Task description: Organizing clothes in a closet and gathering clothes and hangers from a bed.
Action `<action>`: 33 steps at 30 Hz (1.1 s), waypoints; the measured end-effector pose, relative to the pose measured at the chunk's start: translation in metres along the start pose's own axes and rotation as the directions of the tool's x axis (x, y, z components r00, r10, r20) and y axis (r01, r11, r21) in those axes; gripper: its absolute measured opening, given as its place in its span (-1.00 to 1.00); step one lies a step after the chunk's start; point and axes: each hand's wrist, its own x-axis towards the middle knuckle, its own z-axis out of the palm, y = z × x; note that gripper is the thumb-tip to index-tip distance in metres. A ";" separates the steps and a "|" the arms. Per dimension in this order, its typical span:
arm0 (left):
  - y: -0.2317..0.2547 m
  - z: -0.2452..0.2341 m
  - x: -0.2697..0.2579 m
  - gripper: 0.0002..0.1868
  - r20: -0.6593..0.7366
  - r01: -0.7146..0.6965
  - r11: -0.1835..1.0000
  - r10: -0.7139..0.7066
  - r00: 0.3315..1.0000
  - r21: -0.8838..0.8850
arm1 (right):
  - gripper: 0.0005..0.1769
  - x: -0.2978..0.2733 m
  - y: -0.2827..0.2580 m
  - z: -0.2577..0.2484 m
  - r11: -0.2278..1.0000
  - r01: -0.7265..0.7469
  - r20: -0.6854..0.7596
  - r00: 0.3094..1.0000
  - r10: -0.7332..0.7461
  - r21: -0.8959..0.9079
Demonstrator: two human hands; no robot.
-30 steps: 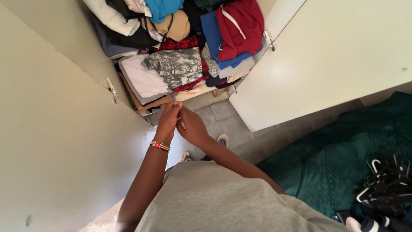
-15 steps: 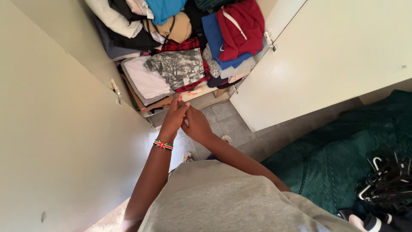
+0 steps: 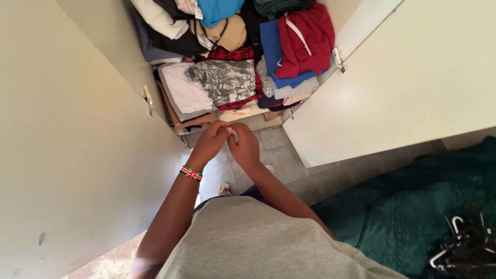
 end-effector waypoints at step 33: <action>-0.033 0.012 0.004 -0.64 -0.235 -0.044 0.999 0.042 0.971 -0.004 | -0.89 0.007 0.044 0.028 0.912 -0.338 0.098 0.941 0.324 0.234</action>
